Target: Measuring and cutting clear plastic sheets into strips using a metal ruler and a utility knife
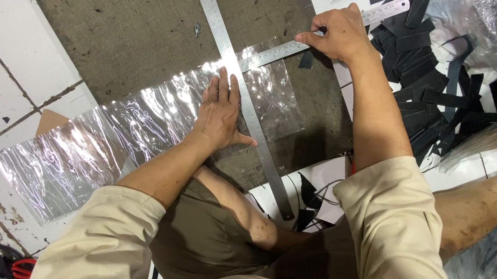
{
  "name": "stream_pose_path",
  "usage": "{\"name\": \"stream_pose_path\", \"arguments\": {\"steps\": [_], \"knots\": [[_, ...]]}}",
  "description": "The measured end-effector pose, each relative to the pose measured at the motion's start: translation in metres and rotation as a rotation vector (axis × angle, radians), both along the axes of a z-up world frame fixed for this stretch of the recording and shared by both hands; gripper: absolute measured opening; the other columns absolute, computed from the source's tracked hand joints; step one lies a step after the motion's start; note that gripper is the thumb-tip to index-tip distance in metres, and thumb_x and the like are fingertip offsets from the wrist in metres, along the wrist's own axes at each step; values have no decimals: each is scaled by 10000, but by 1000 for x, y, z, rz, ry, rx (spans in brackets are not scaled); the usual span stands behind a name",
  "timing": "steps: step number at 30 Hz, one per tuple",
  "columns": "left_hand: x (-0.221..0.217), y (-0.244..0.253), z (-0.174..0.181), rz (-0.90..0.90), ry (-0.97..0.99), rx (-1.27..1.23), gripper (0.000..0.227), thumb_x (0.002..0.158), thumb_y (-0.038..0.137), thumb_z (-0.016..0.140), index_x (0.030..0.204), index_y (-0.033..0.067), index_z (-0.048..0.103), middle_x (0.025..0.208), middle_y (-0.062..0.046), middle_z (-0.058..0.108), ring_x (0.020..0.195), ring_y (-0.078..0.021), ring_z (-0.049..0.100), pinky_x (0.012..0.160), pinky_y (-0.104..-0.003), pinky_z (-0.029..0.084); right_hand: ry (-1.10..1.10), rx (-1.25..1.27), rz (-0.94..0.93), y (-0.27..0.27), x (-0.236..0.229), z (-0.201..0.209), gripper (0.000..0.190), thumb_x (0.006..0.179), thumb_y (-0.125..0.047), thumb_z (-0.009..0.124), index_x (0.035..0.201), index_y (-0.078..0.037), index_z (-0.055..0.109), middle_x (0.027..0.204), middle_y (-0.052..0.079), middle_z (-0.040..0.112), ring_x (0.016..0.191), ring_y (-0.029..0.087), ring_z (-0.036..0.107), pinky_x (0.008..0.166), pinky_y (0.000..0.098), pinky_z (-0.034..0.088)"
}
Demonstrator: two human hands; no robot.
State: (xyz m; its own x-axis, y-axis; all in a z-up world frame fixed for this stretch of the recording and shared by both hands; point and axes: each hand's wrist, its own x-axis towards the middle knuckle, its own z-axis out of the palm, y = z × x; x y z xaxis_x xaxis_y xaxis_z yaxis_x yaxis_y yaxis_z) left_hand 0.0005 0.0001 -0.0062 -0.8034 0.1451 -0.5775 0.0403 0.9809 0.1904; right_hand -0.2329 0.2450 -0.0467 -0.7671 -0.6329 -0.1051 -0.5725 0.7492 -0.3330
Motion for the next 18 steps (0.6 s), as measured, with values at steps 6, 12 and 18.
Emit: {"name": "stream_pose_path", "arguments": {"steps": [6, 12, 18], "knots": [[3, -1, -8, -20, 53, -8, 1699, 535, 946, 816, 1549, -144, -3, 1560, -443, -109, 1445, -607, -7, 1181, -595, 184, -44, 62, -41, -7, 2, 3, 452, 913, -604, 847, 799, -173, 774, 591, 22, 597, 747, 242, 521, 923, 410, 376], [2, -1, -7, -43, 51, -48, 1713, 519, 992, 776, 1551, -139, 10, 1571, -436, -75, 1451, -598, 43, 1189, -563, 182, -60, 70, -48, -6, 2, 4, 445, 931, -586, 840, 833, -155, 786, 629, 47, 599, 848, 301, 510, 912, 431, 414], [2, 1, -4, -37, 34, -66, 1706, 523, 983, 770, 1555, -130, -9, 1574, -417, -104, 1454, -585, 12, 1193, -547, 167, -9, 45, 2, -6, 2, 3, 405, 945, -546, 851, 839, -159, 796, 593, 49, 609, 716, 262, 532, 932, 401, 386]]}}
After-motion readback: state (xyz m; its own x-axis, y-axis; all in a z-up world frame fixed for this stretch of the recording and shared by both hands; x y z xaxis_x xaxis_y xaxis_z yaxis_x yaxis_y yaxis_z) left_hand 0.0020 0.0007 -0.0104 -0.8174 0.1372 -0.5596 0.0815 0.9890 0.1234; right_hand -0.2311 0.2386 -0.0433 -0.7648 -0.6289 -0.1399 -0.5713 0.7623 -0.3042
